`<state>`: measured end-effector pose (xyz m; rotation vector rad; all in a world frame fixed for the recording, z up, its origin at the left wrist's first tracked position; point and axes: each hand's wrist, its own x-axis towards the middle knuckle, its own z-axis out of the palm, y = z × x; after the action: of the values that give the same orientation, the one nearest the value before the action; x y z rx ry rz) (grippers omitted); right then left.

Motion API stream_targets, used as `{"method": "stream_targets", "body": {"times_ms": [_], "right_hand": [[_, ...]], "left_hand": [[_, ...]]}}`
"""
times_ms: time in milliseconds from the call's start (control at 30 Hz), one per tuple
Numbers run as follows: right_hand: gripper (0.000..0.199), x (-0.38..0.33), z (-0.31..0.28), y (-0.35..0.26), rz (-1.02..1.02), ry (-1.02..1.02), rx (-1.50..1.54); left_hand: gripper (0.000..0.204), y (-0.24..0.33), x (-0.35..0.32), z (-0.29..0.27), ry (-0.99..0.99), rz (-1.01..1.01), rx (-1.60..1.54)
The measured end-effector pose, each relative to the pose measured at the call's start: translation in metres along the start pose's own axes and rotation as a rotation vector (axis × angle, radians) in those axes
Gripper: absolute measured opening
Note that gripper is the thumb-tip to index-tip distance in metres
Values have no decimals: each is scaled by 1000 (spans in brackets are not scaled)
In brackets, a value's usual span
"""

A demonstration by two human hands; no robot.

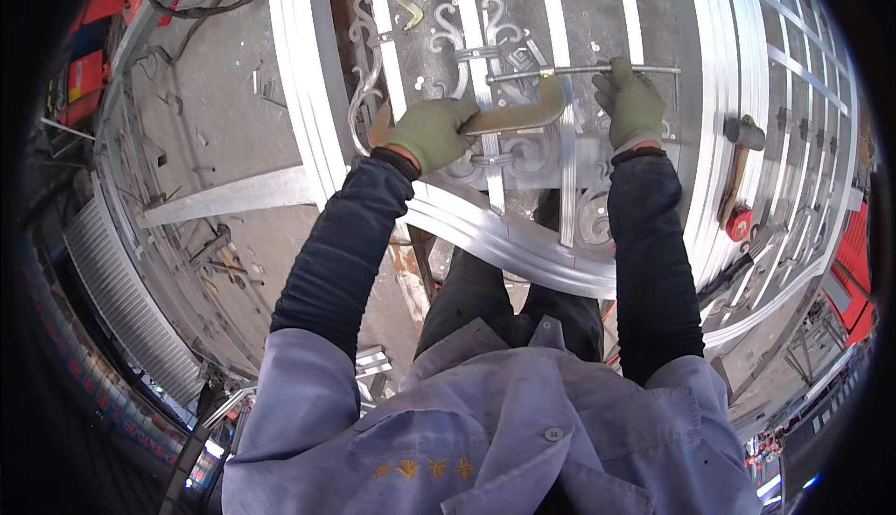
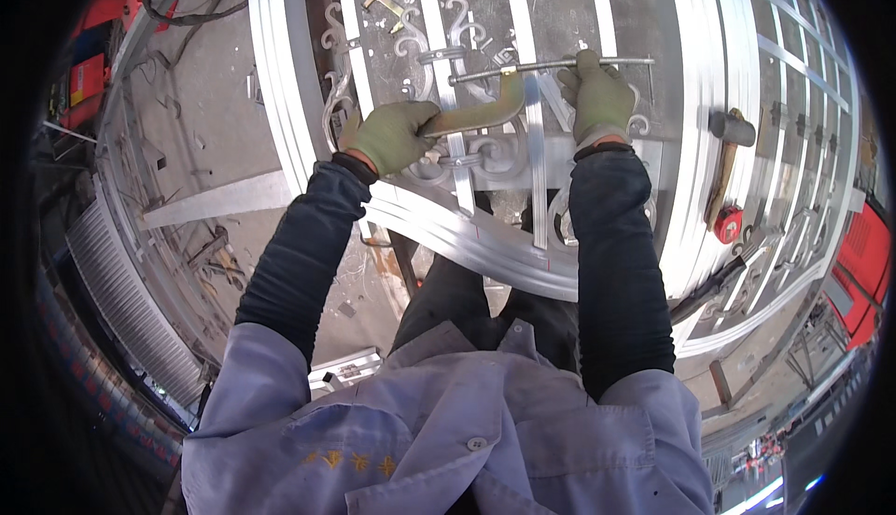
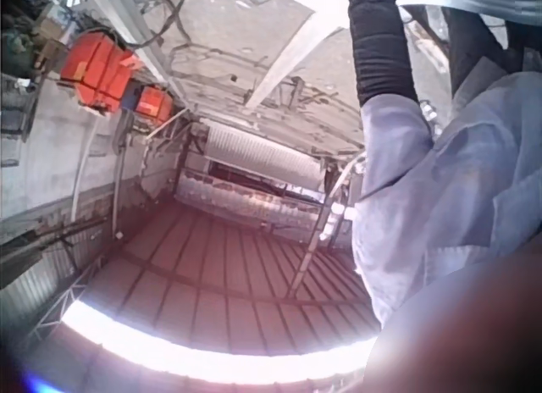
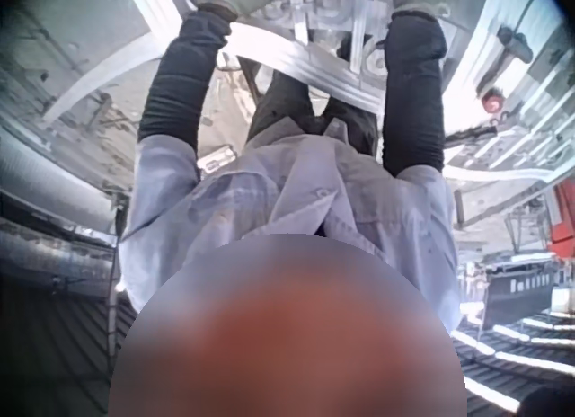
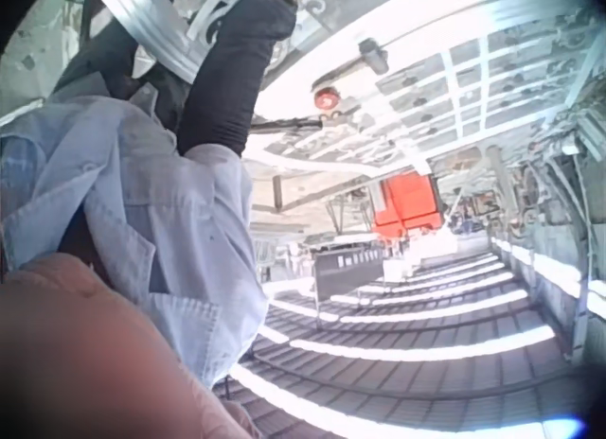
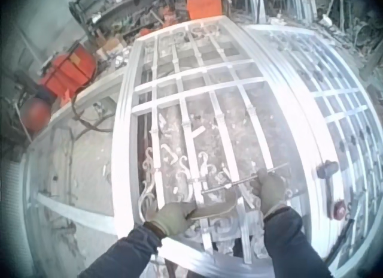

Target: The person uses a metal bending tool to shape a curved aluminum profile, repeatedly measuring with a tape measure and adjusting the bend. The person also uses a hammer to tap the profile into place on a larger metal frame structure.

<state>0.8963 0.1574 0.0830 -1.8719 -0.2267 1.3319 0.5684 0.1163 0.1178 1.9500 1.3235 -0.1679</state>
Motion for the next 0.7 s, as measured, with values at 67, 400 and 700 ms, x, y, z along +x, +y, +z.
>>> {"method": "stream_targets", "body": {"times_ms": [67, 400, 700], "right_hand": [[46, 6, -12, 1, 11, -35, -14], [53, 12, -28, 30, 141, -52, 158], [45, 1, -21, 25, 167, 47, 2]], "left_hand": [[24, 5, 0, -7, -40, -25, -17], [18, -3, -1, 11, -52, 63, -13], [18, -3, -3, 10, -60, 64, 5]]}}
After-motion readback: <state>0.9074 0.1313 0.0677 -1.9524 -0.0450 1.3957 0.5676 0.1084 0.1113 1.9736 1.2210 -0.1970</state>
